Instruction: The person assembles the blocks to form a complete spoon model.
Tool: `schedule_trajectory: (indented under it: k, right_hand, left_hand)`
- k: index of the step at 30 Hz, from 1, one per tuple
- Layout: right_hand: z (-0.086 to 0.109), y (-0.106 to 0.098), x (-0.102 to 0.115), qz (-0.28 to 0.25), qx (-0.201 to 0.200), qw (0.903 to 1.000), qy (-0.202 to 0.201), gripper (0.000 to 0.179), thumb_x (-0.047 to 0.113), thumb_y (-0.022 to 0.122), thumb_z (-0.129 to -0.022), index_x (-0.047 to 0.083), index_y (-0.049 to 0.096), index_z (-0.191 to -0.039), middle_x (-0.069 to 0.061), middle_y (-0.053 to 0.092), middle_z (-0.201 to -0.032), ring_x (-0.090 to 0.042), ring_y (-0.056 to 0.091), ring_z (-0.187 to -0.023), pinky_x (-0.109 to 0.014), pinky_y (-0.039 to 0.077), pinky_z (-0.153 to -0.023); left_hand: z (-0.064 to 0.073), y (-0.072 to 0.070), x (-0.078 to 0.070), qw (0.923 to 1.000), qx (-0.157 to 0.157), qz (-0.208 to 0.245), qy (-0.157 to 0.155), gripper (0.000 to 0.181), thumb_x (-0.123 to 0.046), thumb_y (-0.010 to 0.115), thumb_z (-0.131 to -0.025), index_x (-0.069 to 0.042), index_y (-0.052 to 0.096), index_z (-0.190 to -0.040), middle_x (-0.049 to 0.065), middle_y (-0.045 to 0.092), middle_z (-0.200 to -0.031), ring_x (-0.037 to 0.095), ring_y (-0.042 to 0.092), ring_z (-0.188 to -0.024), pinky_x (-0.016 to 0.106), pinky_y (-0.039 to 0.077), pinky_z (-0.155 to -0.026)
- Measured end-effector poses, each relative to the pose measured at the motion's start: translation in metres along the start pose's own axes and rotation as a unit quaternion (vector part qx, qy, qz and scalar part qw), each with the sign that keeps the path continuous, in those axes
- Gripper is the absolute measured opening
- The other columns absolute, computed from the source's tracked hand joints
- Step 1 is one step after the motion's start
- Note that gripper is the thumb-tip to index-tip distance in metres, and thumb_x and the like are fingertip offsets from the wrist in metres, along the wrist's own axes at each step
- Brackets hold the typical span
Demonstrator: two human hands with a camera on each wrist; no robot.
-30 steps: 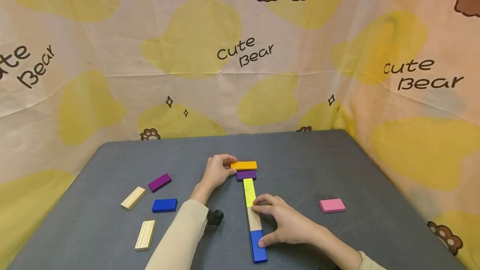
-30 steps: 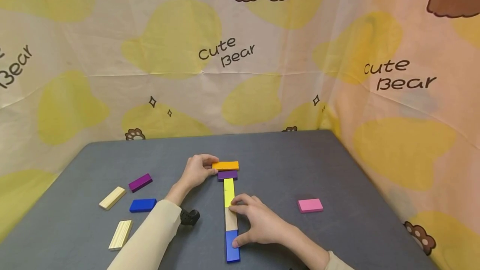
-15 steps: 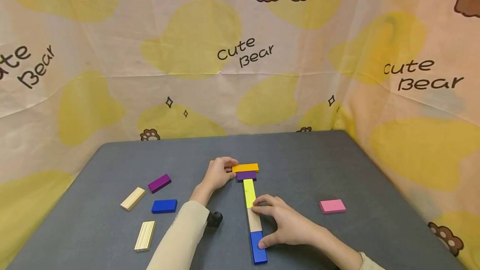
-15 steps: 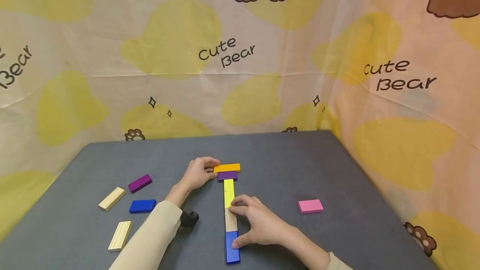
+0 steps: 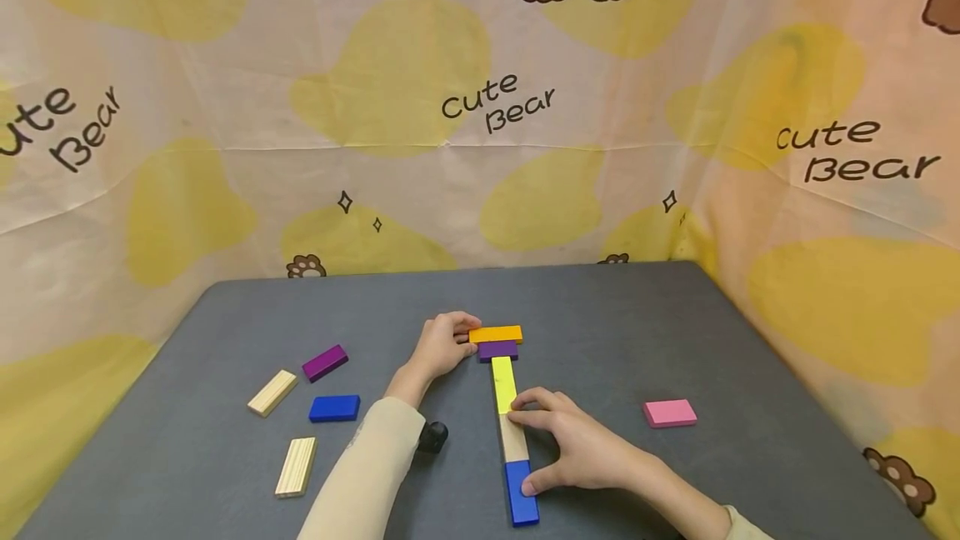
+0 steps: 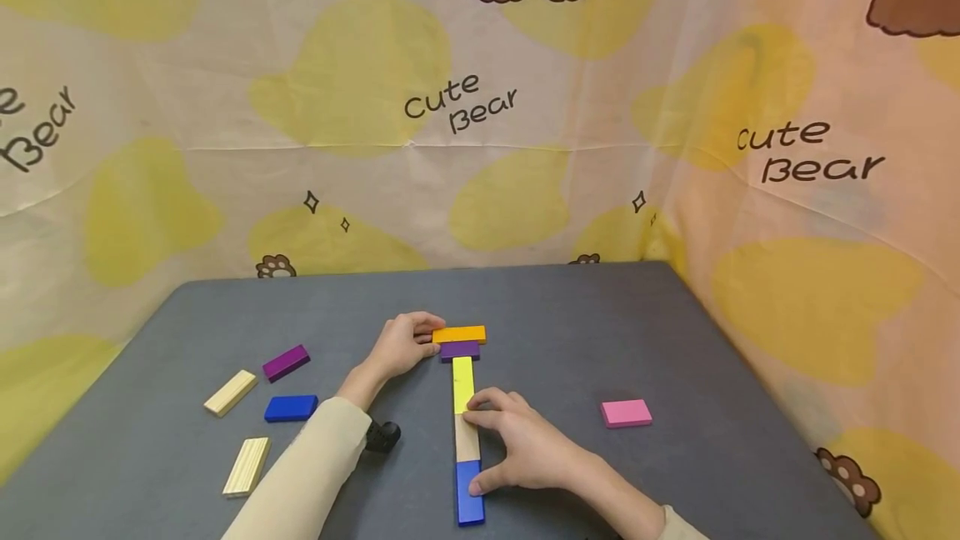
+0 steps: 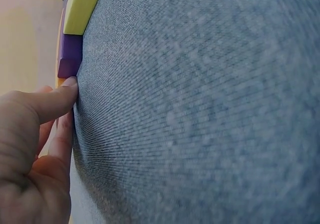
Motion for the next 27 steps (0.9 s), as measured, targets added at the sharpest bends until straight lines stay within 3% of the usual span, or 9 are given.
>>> schedule_trajectory:
  k: [12,18,27]
  right_hand:
    - [-0.0009,0.0005,0.0,0.0,0.002,1.0,0.006,0.08,0.058,0.08,-0.073,0.019,0.058,-0.14,0.01,0.041,-0.137,-0.018,0.037,-0.123,-0.047,0.041,-0.099]
    - [-0.0003,0.0002,0.0008,-0.001,0.001,1.0,0.002,0.08,0.057,0.081,-0.073,0.018,0.058,-0.139,0.01,0.041,-0.137,-0.018,0.037,-0.123,-0.046,0.041,-0.099]
    - [0.0005,0.0008,-0.0005,-0.005,0.0,1.0,-0.004,0.08,0.058,0.08,-0.074,0.016,0.058,-0.139,0.01,0.04,-0.138,-0.019,0.037,-0.126,-0.049,0.04,-0.1]
  left_hand:
    - [0.0035,0.0007,0.0019,0.9997,-0.005,0.016,0.015,0.034,0.004,0.075,-0.084,-0.002,0.069,-0.116,0.011,0.07,-0.112,0.022,0.066,-0.104,0.034,0.052,-0.088]
    - [0.0042,0.0019,0.003,0.9996,-0.006,0.026,-0.002,0.036,0.003,0.074,-0.086,-0.003,0.068,-0.12,0.011,0.068,-0.117,0.022,0.065,-0.108,0.034,0.051,-0.09]
    - [0.0041,0.0051,0.0043,0.9999,-0.005,0.017,-0.001,0.04,0.003,0.073,-0.086,-0.002,0.066,-0.126,0.012,0.066,-0.121,0.022,0.064,-0.11,0.035,0.05,-0.091]
Point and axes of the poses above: each hand's wrist, its own z-axis away from the middle knuckle, its own y-axis out of the palm, x = y × z, the point moved 3 cm from there along -z, towards the middle knuckle
